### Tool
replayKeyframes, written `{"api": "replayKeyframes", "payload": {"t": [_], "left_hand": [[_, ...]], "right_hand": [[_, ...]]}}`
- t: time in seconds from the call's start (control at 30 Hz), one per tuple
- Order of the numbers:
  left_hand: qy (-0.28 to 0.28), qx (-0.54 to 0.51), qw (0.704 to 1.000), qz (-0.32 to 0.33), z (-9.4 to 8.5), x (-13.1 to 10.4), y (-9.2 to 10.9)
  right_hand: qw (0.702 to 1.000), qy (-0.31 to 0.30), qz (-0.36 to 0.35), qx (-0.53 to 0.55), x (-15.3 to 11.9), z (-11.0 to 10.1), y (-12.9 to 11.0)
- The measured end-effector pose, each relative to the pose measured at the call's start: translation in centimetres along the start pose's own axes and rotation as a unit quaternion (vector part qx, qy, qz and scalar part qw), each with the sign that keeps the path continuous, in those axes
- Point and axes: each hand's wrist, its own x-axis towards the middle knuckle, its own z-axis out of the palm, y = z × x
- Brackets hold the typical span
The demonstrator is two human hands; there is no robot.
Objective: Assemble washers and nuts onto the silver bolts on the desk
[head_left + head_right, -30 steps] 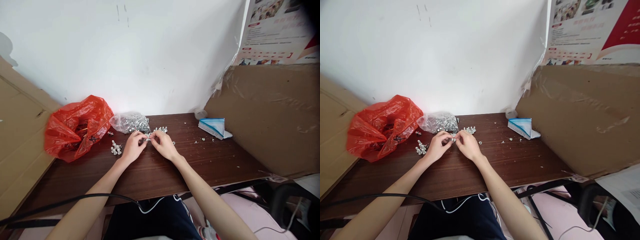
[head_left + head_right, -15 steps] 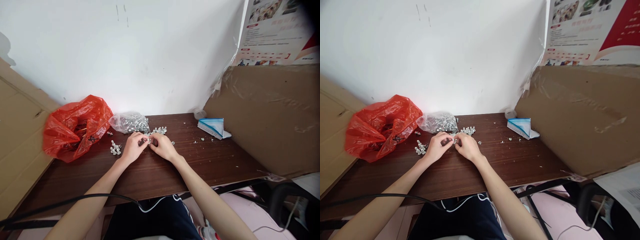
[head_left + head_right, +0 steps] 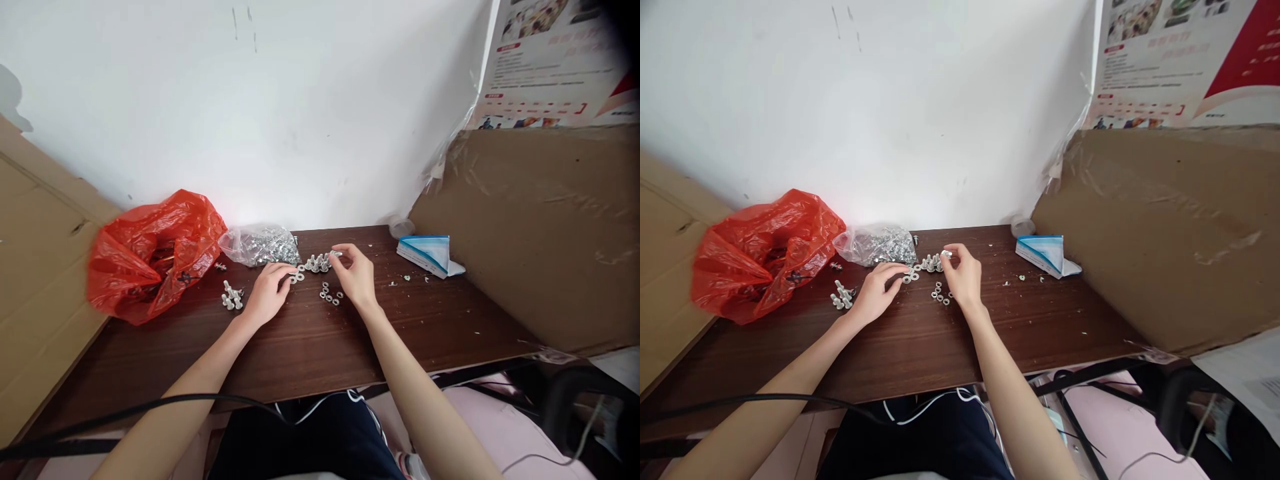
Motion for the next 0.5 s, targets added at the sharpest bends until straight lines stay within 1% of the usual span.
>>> {"api": "replayKeyframes", "payload": {"t": [0.07,0.13,0.2,0.33,0.5], "left_hand": [[-0.042,0.032,0.998,0.018,0.2,-0.2,-0.3],[-0.097,0.064,0.993,0.019,0.3,-0.3,-0.3],[-0.141,0.098,0.985,0.009,0.4,-0.4,-0.3],[-0.183,0.150,0.971,-0.015,0.4,-0.4,-0.1],[-0.210,0.190,0.959,-0.020,0.5,-0.2,-0.2]], "right_hand": [[0.999,0.019,0.040,-0.014,0.5,-0.5,0.6],[0.996,0.011,0.077,-0.041,0.8,-0.9,1.0],[0.993,-0.006,0.098,-0.071,0.9,-1.0,1.4],[0.986,-0.027,0.095,-0.135,0.9,-0.8,1.8],[0.979,-0.050,0.066,-0.187,0.9,-0.4,2.2]]}}
